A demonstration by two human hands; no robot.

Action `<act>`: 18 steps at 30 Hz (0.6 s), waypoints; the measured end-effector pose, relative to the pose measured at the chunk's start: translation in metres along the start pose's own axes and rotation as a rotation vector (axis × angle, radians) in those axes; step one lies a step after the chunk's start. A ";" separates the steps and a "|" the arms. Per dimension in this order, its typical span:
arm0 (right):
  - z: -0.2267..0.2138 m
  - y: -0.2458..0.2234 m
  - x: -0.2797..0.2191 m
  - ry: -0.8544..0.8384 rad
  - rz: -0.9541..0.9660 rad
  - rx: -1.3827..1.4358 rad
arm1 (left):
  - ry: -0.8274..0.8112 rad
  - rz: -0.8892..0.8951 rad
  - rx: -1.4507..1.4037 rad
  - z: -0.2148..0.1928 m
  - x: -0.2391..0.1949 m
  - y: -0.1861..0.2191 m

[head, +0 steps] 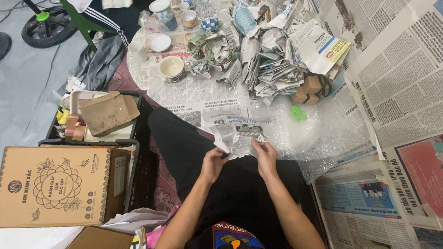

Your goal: The person wraps small ceramic cups with newspaper sheets. They pick up a cup, place it on a newspaper sheet, fold the paper around the cup, and set the wrapped bundle aside. The process repeats with additional cups and newspaper sheets.

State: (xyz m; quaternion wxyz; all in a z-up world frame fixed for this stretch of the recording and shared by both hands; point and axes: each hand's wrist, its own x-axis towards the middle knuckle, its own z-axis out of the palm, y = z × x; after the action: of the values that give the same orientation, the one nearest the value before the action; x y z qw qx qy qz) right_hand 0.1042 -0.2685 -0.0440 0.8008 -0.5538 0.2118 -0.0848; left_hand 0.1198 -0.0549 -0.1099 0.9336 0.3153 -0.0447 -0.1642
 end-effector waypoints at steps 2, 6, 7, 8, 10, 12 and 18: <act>0.000 -0.001 -0.001 0.004 0.000 0.006 | 0.020 0.069 0.038 -0.007 0.003 -0.007; 0.003 -0.008 -0.003 -0.012 0.039 -0.031 | 0.348 0.021 0.272 0.017 0.006 0.000; 0.004 -0.009 -0.005 -0.020 0.037 -0.023 | 0.345 -0.004 0.273 0.026 0.004 0.006; 0.005 -0.010 -0.007 -0.027 0.035 -0.015 | 0.341 -0.028 0.274 0.035 0.002 0.013; 0.005 -0.013 -0.008 -0.028 0.042 0.010 | 0.313 -0.065 0.216 0.050 0.001 0.024; 0.007 -0.015 -0.010 -0.040 0.045 0.008 | 0.269 -0.089 0.100 0.057 -0.002 0.033; 0.008 -0.015 -0.011 -0.114 0.030 -0.037 | 0.158 -0.181 0.158 0.052 -0.006 0.030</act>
State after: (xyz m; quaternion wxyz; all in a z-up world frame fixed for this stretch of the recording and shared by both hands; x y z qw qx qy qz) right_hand 0.0988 -0.2633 -0.0254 0.8024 -0.5692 0.1756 -0.0372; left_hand 0.1129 -0.0603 -0.0503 0.8879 0.4024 0.0449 -0.2182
